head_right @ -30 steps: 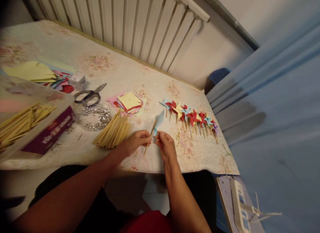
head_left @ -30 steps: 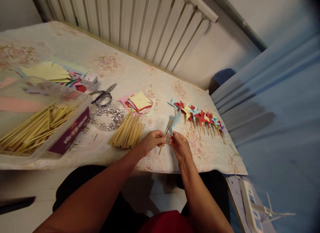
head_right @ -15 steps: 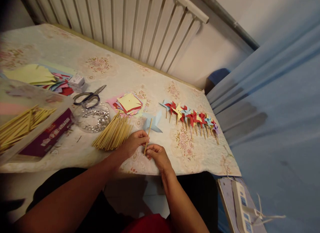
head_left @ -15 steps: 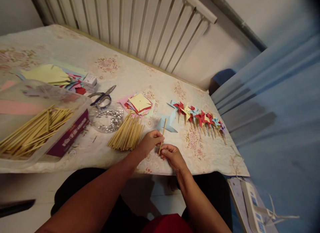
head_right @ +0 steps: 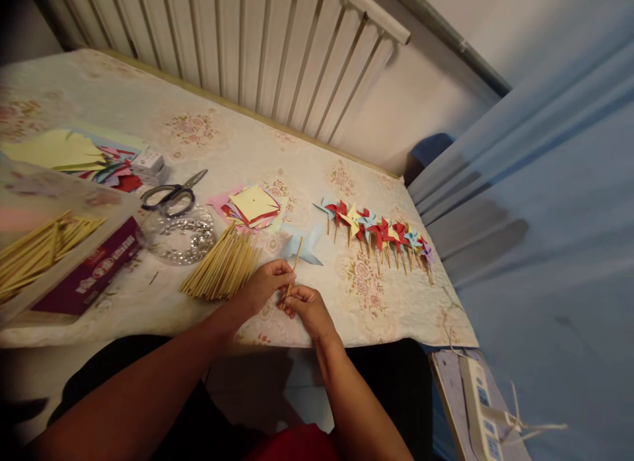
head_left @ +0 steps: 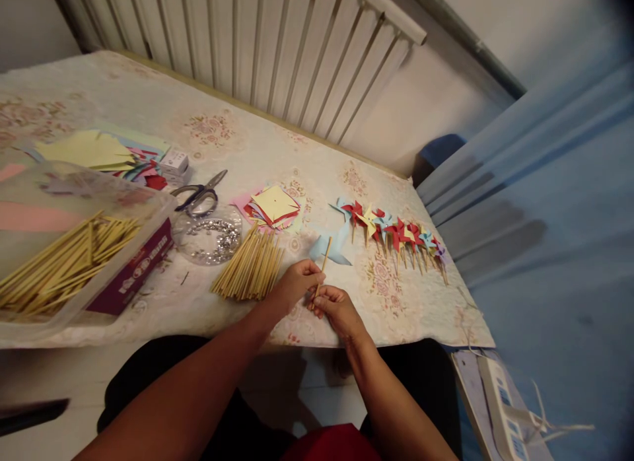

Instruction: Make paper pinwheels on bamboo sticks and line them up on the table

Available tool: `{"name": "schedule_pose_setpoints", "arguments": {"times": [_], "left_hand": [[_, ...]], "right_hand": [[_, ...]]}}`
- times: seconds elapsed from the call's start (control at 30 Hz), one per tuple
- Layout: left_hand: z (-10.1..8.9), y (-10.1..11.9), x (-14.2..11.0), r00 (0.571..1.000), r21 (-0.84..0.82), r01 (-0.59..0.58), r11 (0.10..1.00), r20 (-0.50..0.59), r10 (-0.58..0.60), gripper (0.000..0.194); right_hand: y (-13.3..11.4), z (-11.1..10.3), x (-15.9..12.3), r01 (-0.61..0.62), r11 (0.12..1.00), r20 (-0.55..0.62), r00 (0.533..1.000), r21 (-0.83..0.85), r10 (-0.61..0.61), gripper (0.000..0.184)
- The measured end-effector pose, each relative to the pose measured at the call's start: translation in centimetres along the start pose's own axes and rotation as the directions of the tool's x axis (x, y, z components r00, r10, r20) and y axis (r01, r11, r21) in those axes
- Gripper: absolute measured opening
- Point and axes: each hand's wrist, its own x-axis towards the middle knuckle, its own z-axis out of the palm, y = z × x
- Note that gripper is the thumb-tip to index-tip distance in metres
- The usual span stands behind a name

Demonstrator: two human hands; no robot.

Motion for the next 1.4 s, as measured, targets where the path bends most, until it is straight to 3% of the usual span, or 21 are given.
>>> {"name": "schedule_pose_setpoints", "arguments": {"times": [0.4, 0.7, 1.03, 1.23, 1.4], "left_hand": [[0.1, -0.4, -0.1, 0.997, 0.071, 0.048, 0.996, 0.055, -0.052, 0.019], [0.1, -0.3, 0.1, 0.999, 0.107, 0.042, 0.993, -0.004, -0.042, 0.018], [-0.1, -0.8, 0.4, 0.998, 0.078, 0.043, 0.996, 0.04, -0.046, 0.017], [-0.3, 0.0, 0.4, 0.999, 0.091, 0.032, 0.995, -0.015, -0.031, 0.016], [-0.8, 0.6, 0.7, 0.996, 0.019, 0.004, 1.0, -0.09, -0.002, 0.027]], "right_hand": [[-0.2, 0.2, 0.1, 0.029, 0.999, -0.047, 0.999, 0.041, -0.027, 0.016], [0.3, 0.2, 0.4, 0.062, 0.995, -0.067, 0.996, 0.074, -0.057, 0.014], [0.0, 0.8, 0.3, 0.043, 0.999, -0.125, 0.991, -0.005, -0.044, 0.017], [0.3, 0.9, 0.4, 0.048, 0.999, -0.158, 0.986, -0.017, -0.05, 0.019], [0.6, 0.8, 0.5, 0.087, 0.996, -0.184, 0.979, -0.018, -0.089, 0.015]]}}
